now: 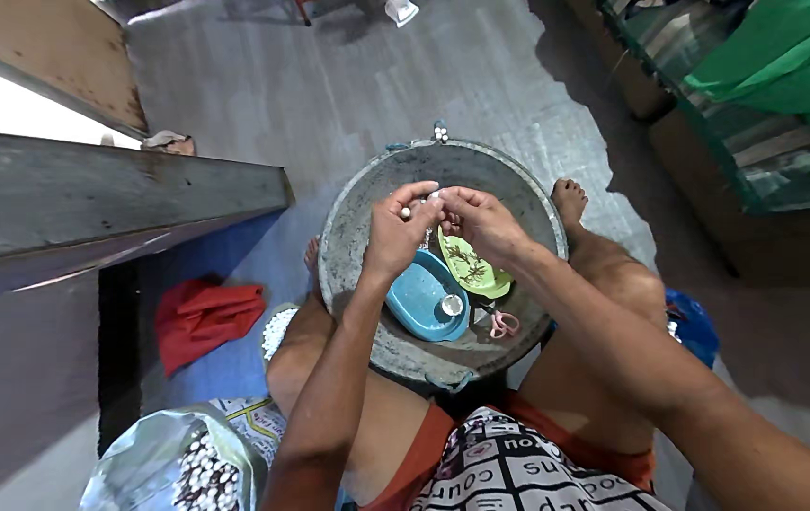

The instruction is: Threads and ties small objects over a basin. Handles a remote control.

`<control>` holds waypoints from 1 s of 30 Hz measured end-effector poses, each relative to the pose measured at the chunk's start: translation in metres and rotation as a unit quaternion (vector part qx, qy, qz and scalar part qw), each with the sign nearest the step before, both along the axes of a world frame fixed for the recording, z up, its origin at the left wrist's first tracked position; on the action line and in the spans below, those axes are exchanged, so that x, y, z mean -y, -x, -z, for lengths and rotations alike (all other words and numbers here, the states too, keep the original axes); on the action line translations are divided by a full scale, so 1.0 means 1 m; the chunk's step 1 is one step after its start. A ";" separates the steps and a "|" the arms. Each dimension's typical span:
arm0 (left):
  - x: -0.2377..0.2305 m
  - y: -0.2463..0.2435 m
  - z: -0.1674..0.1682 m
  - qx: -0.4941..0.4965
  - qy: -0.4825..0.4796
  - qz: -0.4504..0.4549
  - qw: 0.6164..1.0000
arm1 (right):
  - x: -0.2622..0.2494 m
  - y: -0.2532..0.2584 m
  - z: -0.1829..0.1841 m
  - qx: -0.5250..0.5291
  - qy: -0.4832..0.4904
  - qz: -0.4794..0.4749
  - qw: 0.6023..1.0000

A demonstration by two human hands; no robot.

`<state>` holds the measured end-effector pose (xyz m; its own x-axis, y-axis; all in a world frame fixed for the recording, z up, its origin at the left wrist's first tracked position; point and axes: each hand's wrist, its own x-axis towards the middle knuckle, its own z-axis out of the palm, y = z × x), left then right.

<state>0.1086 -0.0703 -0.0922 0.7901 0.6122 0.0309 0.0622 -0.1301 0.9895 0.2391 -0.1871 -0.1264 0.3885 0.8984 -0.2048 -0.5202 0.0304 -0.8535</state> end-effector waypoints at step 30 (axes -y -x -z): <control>0.000 0.001 0.003 -0.029 0.068 -0.040 0.996 | 0.002 0.000 -0.005 0.294 -0.062 0.071 0.951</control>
<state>0.1076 -0.0707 -0.0955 0.7369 0.6683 -0.1019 0.1253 0.0131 0.9920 0.2388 -0.1895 -0.1214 0.5227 0.8310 0.1902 0.0637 0.1844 -0.9808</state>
